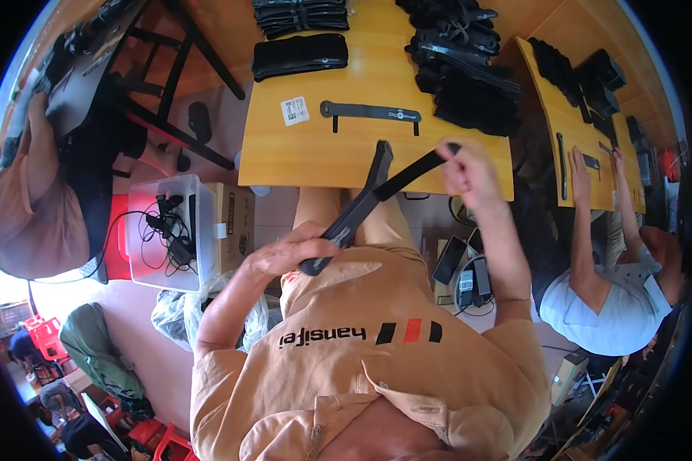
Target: Attaching plastic fasteners and labels to black fabric strips in a manufacturing setting.
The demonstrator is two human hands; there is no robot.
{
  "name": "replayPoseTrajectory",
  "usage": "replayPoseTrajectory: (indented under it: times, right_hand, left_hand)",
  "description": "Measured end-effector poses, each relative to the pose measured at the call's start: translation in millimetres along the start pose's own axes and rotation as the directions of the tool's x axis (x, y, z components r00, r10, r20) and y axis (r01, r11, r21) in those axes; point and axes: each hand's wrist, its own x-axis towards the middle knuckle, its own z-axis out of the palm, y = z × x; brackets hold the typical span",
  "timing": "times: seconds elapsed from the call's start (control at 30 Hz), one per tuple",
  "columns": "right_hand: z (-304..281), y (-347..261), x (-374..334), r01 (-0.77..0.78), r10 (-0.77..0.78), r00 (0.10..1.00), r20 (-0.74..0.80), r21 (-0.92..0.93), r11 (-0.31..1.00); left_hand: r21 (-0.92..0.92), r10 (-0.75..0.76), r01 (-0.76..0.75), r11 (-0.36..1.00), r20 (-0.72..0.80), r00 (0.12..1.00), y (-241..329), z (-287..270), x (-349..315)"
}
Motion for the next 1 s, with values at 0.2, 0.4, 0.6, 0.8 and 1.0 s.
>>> replayPoseTrajectory:
  times: [0.2,0.4,0.6,0.8,1.0]
  right_hand:
    - [-104,-70,5,0.314,-0.254,0.875,-0.413,0.085,0.946]
    - [-98,-125,-60,0.382,-0.511,0.693,-0.508,-0.343,0.858]
    - [-62,-115,-71,0.032,-0.256,0.948,-0.188,-0.744,0.667]
    - [-50,-89,-71,0.047,-0.318,0.933,-0.169,-0.82,0.571]
    - [-66,-64,-67,0.134,-0.319,0.937,-0.142,-0.698,0.704]
  left_hand:
    - [0.152,-0.17,0.126,0.98,0.325,0.93,-3,-49,-57]
    - [-0.203,-0.037,0.018,0.979,-0.092,0.995,-20,-64,-94]
    - [0.109,0.05,-0.001,0.994,-0.45,0.892,-6,-81,-2]
    - [-0.049,0.05,-0.098,0.994,-0.588,0.807,-42,-108,76]
    - [0.233,0.199,0.0,0.973,-0.831,0.52,-57,-89,92]
